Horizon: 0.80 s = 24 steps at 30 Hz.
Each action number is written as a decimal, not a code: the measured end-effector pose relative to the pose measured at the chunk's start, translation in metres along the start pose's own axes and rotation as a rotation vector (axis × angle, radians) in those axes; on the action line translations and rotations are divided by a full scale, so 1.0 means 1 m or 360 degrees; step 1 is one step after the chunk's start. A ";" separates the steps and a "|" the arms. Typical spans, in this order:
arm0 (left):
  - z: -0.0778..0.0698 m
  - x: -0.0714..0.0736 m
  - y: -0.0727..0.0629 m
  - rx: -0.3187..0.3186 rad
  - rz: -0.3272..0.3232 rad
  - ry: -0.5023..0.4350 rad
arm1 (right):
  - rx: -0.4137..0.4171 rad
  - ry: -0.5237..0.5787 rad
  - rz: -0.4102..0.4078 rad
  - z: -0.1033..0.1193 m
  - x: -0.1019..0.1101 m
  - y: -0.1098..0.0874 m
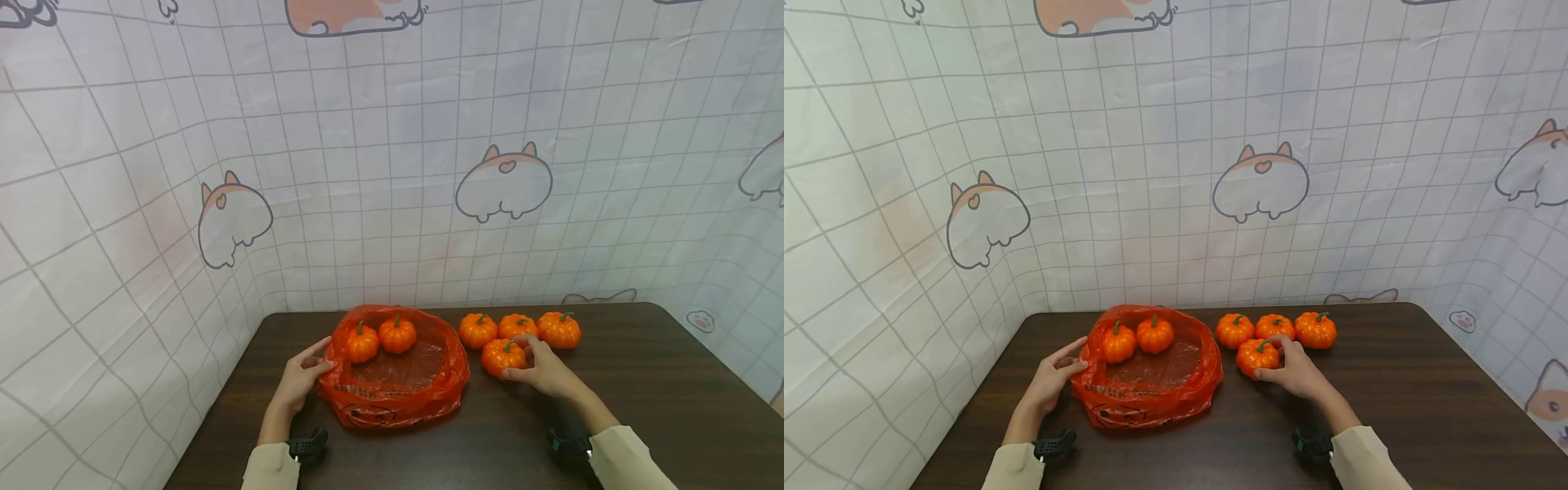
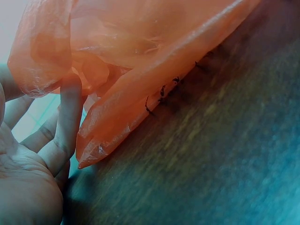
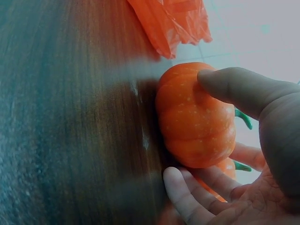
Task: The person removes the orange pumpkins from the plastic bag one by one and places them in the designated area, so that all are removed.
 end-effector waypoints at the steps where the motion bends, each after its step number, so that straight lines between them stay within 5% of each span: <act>1: 0.000 0.000 0.000 0.0003 -0.0002 0.0000 | -0.0001 0.0003 0.0000 0.000 0.000 0.000; 14: 0.000 -0.001 0.000 0.0013 -0.0010 0.0002 | 0.0007 -0.0008 0.0029 0.005 0.006 -0.001; 24: 0.001 0.000 0.001 0.0007 -0.0009 0.0000 | 0.0048 -0.0004 -0.0052 0.030 0.017 -0.007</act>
Point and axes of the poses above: each hand's wrist, its own y-axis towards the middle knuckle, its own x-axis out of the back of the hand, z = x × y, the point moved 1 cm from there along y, towards the middle knuckle, and after that the axes turned 14 degrees about y, right-handed, at the moved point
